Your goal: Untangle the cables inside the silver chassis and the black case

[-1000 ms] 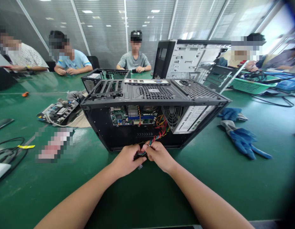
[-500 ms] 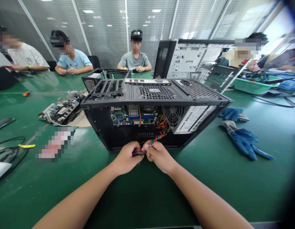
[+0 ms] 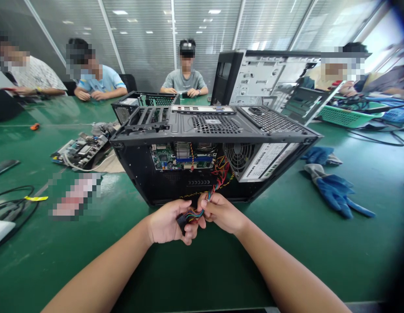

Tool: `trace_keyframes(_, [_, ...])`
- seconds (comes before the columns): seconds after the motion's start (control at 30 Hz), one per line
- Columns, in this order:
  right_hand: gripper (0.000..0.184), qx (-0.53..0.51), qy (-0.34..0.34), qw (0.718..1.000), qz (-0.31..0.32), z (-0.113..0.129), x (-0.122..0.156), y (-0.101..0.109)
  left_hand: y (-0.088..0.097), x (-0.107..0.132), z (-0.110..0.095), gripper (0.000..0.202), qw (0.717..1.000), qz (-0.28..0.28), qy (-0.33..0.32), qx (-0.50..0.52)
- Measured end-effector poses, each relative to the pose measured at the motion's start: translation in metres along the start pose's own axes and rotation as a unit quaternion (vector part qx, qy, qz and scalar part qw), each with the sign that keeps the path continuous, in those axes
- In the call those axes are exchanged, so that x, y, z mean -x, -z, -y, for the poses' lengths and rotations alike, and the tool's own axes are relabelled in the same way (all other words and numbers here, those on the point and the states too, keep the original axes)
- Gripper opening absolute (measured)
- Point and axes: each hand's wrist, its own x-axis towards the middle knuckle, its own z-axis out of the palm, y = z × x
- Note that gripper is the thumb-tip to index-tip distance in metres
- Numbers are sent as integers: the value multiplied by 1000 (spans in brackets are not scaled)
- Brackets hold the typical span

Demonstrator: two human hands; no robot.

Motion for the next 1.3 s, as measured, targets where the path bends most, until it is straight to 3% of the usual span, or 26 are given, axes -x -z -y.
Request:
trace_keyframes(0.07, [38,-9,1,1000,9,2,0,0,0,0,0,47,999,13,20,23])
trace_keyframes(0.17, [38,-9,7,1000,-1,2,0,0,0,-1,1,36,1000,2,-5,4])
trace_keyframes(0.3, [39,0,16,999,-36,-1,-2,1,1,-2,0,35,989,-74,-87,-99])
trace_keyframes(0.4, [38,11,24,998,-60,-4,-4,1,1,-4,0,36,955,-136,-132,-227])
trace_keyframes(0.5, [39,22,31,995,-88,-6,-6,0,-1,-5,-1,30,885,-187,-191,-381])
trace_keyframes(0.67, [40,41,32,989,-141,-9,-9,-4,-5,-6,5,18,704,-281,-262,-598])
trace_keyframes(0.77, [40,52,48,985,-158,-12,-10,-7,-2,-9,11,18,646,-323,-282,-631])
trace_keyframes(0.93, [40,37,68,980,-184,-17,-11,-11,0,-14,19,19,646,-336,-331,-600])
trace_keyframes(1.07, [37,43,75,978,-189,-20,-11,-9,-3,-14,20,15,633,-356,-328,-605])
trace_keyframes(1.13, [36,78,74,976,-187,-20,-11,-6,-5,-13,17,15,640,-364,-313,-599])
trace_keyframes(1.2, [36,114,64,976,-177,-19,-11,-4,-4,-12,12,18,684,-351,-287,-571])
trace_keyframes(1.3, [37,111,46,983,-137,-15,-10,-3,-1,-9,3,27,814,-287,-206,-462])
